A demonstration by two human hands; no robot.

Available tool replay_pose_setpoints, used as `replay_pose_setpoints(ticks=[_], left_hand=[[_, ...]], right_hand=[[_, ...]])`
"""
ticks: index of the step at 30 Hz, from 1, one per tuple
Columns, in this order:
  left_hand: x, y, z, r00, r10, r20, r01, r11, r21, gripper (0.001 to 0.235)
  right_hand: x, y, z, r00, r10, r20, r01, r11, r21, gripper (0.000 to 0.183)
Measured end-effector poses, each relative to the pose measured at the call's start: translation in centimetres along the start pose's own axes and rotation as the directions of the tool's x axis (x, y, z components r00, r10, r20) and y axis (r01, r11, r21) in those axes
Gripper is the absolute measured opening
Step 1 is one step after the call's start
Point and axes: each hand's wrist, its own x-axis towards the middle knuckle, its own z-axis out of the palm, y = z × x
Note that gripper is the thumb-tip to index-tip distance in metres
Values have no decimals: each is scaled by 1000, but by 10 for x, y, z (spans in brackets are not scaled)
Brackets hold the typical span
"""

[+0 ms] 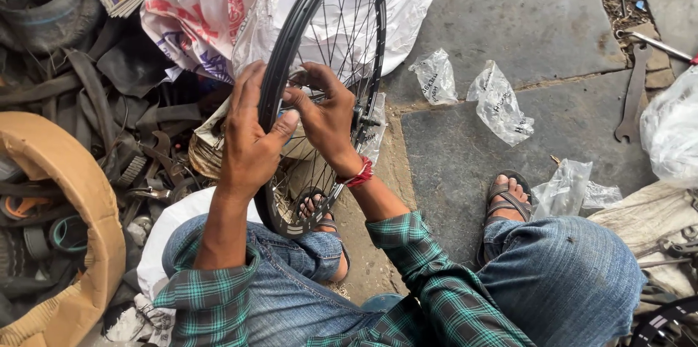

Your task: The person sits on the ground and uses a small metal tool to adjust the spokes and rim of a bicycle wheel. They repeatedly rotate the wheel and tighten individual spokes to true the wheel.

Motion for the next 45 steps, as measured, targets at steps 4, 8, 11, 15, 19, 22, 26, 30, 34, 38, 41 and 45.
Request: replay_pose_setpoints(ticks=[4,8,11,15,19,22,26,30,34,38,41,45], left_hand=[[0,-1,2,1000,-2,-2,2,999,47,74],[0,0,3,1000,-2,-2,3,997,81,74],[2,3,4,999,52,6,-52,999,-10,76],[2,3,4,999,9,39,-2,984,-180,66],[3,-3,4,1000,-11,-18,7,973,-232,52],[5,-6,5,995,-29,-91,3,961,-275,42],[4,-9,4,989,-13,-150,-20,976,-218,34],[3,-9,4,985,-14,-173,-16,985,-169,31],[1,-8,0,982,12,-187,-42,986,-159,31],[0,-7,0,982,-18,-189,-13,986,-164,31],[1,-4,2,983,-52,-174,9,972,-236,32],[1,-1,1,980,-2,-200,-37,981,-189,32]], right_hand=[[6,-3,1,969,-198,-144,148,942,-302,23],[12,-12,-10,873,-483,-67,393,779,-489,28],[17,-17,-24,917,-394,55,383,836,-394,25],[25,-10,-46,951,-212,226,243,963,-116,13],[22,2,-46,999,-24,41,28,993,-116,14],[6,2,-37,936,-350,-35,334,916,-223,15],[-28,-1,-19,907,-420,18,413,881,-231,20],[-34,-1,-11,943,-320,93,332,921,-202,22],[-20,-6,-24,918,-280,281,306,951,-53,23],[-12,-13,-29,909,-246,336,291,952,-90,22],[-13,-21,-22,924,-252,288,289,953,-93,25],[-13,-36,-15,967,-114,227,147,980,-137,50]])
